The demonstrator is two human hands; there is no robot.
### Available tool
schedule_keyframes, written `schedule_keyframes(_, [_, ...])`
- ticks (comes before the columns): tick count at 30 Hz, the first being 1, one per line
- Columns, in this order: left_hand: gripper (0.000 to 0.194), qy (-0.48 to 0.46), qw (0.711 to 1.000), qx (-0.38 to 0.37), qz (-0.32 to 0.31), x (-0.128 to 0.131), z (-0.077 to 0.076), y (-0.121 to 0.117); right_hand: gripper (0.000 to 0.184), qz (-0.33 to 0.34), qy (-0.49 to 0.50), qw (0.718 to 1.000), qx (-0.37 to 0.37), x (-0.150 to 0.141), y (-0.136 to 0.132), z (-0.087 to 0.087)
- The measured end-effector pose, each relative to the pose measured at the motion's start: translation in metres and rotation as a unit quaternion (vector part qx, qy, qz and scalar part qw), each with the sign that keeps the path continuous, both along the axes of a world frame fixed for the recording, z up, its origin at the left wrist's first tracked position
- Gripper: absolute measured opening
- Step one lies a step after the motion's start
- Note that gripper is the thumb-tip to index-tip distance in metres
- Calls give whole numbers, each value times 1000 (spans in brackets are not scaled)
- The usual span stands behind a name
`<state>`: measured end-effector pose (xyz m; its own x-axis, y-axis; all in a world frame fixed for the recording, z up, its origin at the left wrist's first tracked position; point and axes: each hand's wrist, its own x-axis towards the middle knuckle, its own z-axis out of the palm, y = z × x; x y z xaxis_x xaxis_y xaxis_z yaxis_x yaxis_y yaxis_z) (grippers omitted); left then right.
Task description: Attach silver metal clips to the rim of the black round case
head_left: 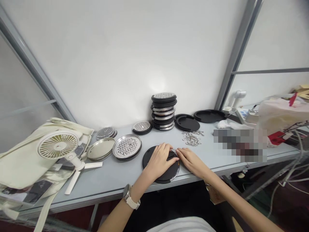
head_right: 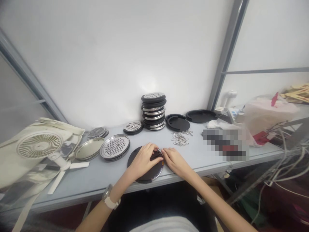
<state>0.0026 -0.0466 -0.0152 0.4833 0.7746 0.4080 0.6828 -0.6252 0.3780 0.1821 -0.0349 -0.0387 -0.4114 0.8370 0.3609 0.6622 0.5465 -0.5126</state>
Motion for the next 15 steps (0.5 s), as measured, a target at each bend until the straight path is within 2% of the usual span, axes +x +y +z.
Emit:
schedule_keyframes(6, [14, 1, 1000, -9, 11, 0, 0, -1, 41, 25, -11, 999, -16, 2, 2, 0])
schedule_keyframes(15, [14, 18, 1000, 0, 0, -1, -1, -1, 44, 20, -13, 1000, -20, 6, 2, -1])
